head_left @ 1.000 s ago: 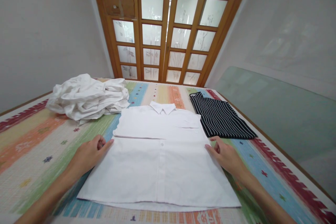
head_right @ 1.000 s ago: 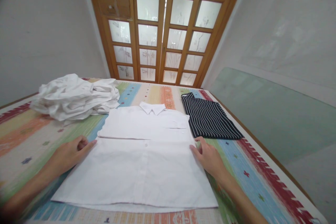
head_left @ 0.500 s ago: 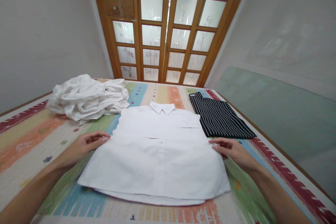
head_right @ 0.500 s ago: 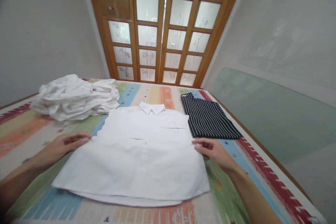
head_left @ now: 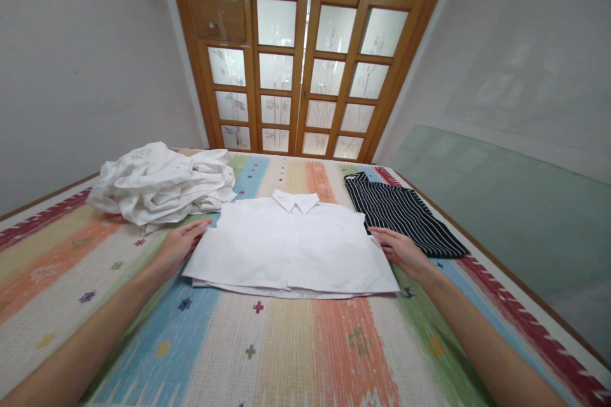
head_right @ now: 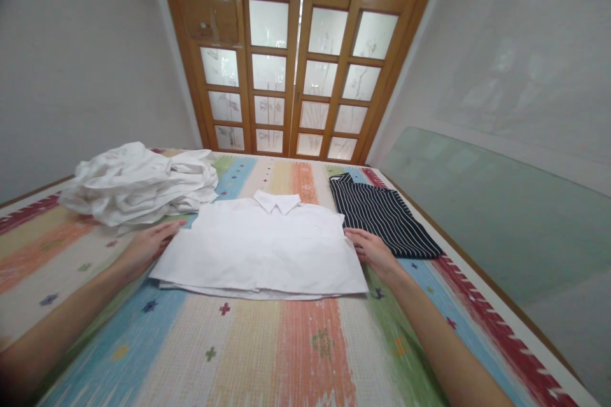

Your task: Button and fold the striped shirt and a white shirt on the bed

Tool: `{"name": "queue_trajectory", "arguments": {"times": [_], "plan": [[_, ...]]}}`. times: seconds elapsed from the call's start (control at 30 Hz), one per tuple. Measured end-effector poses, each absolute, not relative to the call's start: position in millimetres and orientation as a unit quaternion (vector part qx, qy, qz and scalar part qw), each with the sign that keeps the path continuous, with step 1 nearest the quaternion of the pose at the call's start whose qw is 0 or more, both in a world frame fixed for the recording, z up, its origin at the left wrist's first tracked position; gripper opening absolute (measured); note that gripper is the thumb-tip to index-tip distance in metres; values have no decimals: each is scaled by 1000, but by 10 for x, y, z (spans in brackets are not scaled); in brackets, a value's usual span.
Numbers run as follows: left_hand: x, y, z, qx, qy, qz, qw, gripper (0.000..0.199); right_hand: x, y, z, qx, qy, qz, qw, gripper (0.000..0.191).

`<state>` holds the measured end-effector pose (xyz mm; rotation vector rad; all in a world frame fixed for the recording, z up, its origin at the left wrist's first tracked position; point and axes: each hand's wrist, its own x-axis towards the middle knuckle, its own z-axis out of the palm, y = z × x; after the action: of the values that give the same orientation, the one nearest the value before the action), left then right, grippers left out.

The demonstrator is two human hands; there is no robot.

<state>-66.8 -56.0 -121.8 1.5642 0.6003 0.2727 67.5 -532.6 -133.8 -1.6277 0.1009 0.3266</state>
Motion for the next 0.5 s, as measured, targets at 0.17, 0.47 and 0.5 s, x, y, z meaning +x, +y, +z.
{"name": "queue_trajectory", "arguments": {"times": [0.17,0.47,0.5], "plan": [[-837,-530,-1090,797,180,34,575,81,583,-5464,-1168,-769,-82,287,565,81],[-515,-552,-1028,676,234,86,694,29,985,-5239,-1251,-745,-12,89,661,24],[-464,-556,-1036,660,239,98,705,24,1025,-5202,-1262,-740,-10,84,667,24]]}}
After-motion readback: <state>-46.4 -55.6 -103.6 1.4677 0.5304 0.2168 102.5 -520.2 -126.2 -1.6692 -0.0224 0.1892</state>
